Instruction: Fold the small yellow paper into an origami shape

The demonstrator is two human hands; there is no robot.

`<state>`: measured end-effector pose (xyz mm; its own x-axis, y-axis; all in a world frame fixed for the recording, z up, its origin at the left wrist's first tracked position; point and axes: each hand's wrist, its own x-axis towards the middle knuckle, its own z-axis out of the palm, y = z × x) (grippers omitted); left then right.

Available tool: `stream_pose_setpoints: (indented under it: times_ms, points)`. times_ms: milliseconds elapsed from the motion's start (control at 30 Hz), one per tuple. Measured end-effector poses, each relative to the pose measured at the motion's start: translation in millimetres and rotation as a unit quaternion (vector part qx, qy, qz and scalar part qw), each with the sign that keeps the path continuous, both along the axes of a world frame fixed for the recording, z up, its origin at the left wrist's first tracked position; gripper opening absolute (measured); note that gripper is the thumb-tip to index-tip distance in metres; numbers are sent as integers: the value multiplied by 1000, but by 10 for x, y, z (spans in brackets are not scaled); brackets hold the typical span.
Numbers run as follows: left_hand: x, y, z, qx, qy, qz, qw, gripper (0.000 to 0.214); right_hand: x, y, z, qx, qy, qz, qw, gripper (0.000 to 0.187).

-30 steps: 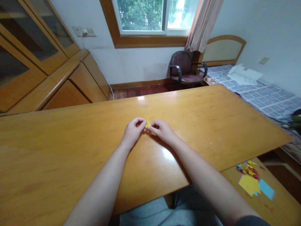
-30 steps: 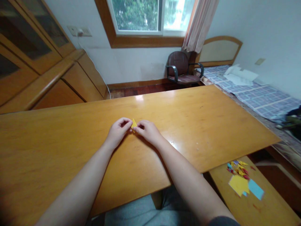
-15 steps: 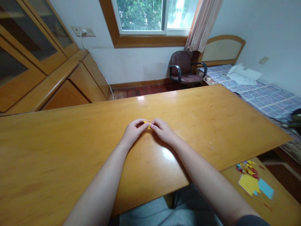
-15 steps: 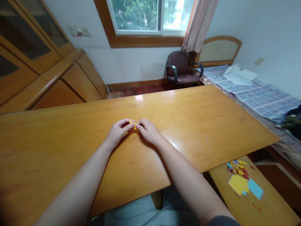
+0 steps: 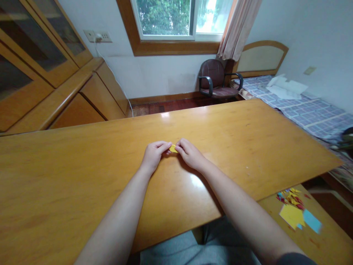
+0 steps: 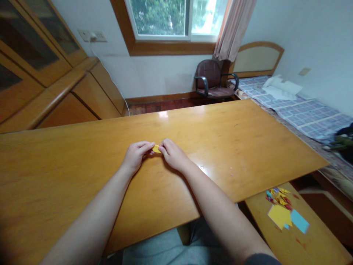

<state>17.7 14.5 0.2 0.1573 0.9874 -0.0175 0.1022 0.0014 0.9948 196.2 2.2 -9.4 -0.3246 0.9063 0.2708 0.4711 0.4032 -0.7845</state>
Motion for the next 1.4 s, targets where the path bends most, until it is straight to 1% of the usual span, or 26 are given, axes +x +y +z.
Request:
stream_pose_setpoints:
  times_ms: [133, 333, 533, 700, 833, 1000, 1200, 1400]
  points:
    - [1, 2, -8, 17, 16, -7, 1000, 31, -5, -9, 28, -5, -3, -8, 1000, 16]
    - [28, 7, 26, 51, 61, 5, 997, 34, -12, -6, 47, -12, 0, -17, 1000, 16]
    - [42, 10, 17, 28, 55, -18, 998, 29, 2, 12, 12, -10, -12, -17, 1000, 18]
    - [37, 12, -1, 35, 57, -10, 998, 27, 8, 9, -2, 1, -26, -7, 1000, 18]
    - [33, 1, 19, 39, 58, -1, 998, 25, 7, 1, 17, 7, -36, -4, 999, 17]
    - [21, -6, 20, 8, 28, 4, 1000, 27, -1, -10, 64, 9, -26, -4, 1000, 20]
    - [18, 11, -15, -22, -4, -7, 1000, 31, 9, 35, -2, 4, 2, -24, 1000, 20]
    - [17, 31, -32, -16, 5, -22, 1000, 34, 9, 48, -40, 15, -8, -44, 999, 19]
